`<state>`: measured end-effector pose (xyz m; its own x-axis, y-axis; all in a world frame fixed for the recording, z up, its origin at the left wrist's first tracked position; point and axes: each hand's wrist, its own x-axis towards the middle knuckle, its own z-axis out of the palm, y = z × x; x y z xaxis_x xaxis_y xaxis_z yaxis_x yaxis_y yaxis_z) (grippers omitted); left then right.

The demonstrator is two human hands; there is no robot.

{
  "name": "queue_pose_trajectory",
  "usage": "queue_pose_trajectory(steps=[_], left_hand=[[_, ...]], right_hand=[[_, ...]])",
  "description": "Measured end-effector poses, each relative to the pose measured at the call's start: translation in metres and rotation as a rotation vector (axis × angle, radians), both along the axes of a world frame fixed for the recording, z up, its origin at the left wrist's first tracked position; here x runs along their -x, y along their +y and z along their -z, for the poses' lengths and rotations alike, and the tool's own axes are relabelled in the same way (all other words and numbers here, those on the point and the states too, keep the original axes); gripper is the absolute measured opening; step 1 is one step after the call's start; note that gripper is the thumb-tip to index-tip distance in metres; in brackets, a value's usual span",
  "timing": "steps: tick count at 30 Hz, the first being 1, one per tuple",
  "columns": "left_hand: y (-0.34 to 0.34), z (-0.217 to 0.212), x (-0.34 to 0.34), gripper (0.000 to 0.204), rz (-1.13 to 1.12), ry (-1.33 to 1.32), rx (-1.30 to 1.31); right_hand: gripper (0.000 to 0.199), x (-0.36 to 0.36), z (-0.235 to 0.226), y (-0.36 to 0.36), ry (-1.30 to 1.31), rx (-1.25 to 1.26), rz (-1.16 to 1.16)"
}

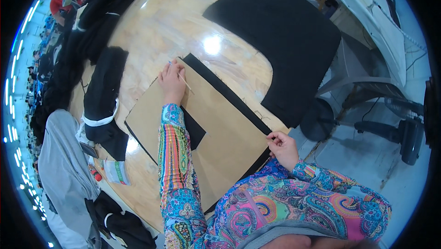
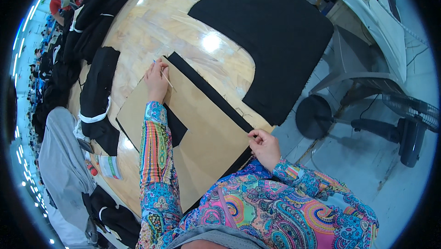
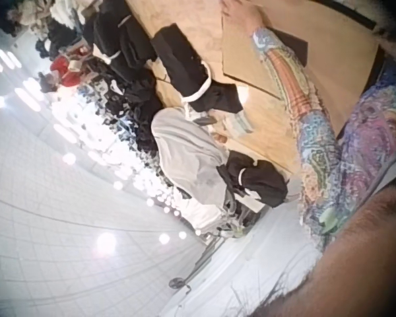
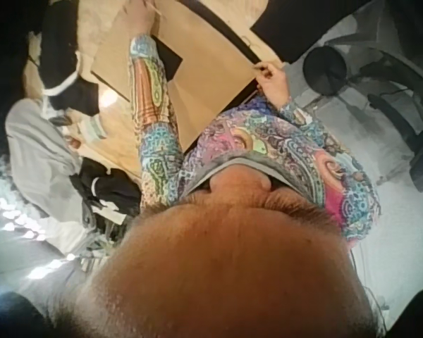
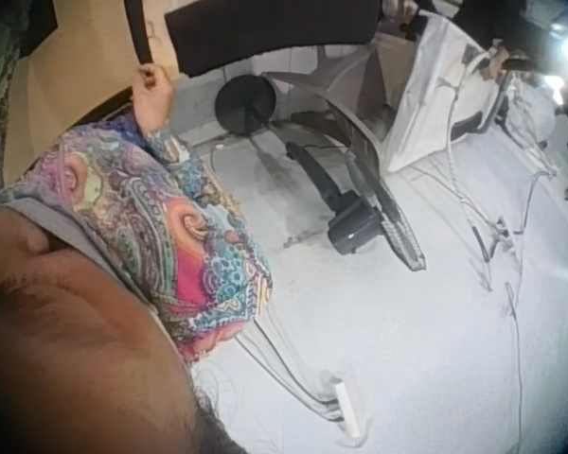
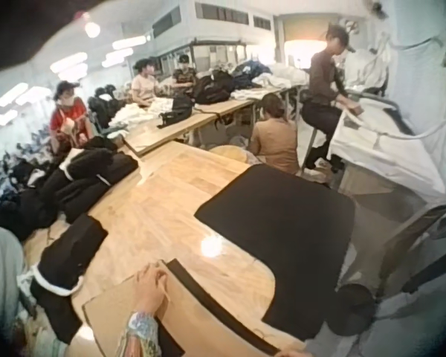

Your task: The person uses a cardboard template with a rectangular cutout to mark a black fabric piece on a wooden table. They place the template on the fabric, trace the cutout's outline with a pen, and then move the template to a new position to repeat the process.

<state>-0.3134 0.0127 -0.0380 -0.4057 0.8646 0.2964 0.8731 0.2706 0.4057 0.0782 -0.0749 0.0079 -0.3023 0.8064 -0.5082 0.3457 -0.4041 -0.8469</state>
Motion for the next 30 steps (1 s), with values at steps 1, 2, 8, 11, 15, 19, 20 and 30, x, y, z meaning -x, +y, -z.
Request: queue_pose_trajectory(steps=[1,2,8,11,15,19,20,30], left_hand=[[0.0,0.0,0.0,0.012,-0.004,0.003,0.0],[-0.001,0.0,0.0,0.012,-0.002,0.013,0.009],[-0.001,0.003,0.0,0.013,-0.028,0.031,0.009],[0.001,0.004,-0.002,0.013,-0.022,0.03,-0.009],[0.002,0.0,-0.005,0.013,-0.028,0.044,-0.004],[0.0,0.0,-0.005,0.013,-0.037,0.044,-0.002],[0.0,0.001,-0.004,0.013,-0.037,0.042,-0.003],[0.003,-0.02,0.007,0.023,-0.03,-0.163,0.073]], right_hand=[[0.012,-0.001,-0.001,0.003,-0.064,-0.076,-0.075],[0.014,-0.002,-0.005,0.005,-0.156,-0.184,-0.154],[0.027,0.015,-0.021,0.018,-0.23,-0.888,-0.484],[0.031,0.043,-0.028,0.025,-0.15,-1.094,-0.657],[0.051,0.092,-0.025,0.034,-0.231,-1.272,-0.872],[0.073,0.114,-0.004,0.042,-0.365,-1.305,-1.039],[0.074,0.116,-0.001,0.043,-0.37,-1.271,-1.046],[0.076,0.115,0.003,0.042,-0.405,-1.24,-1.041]])
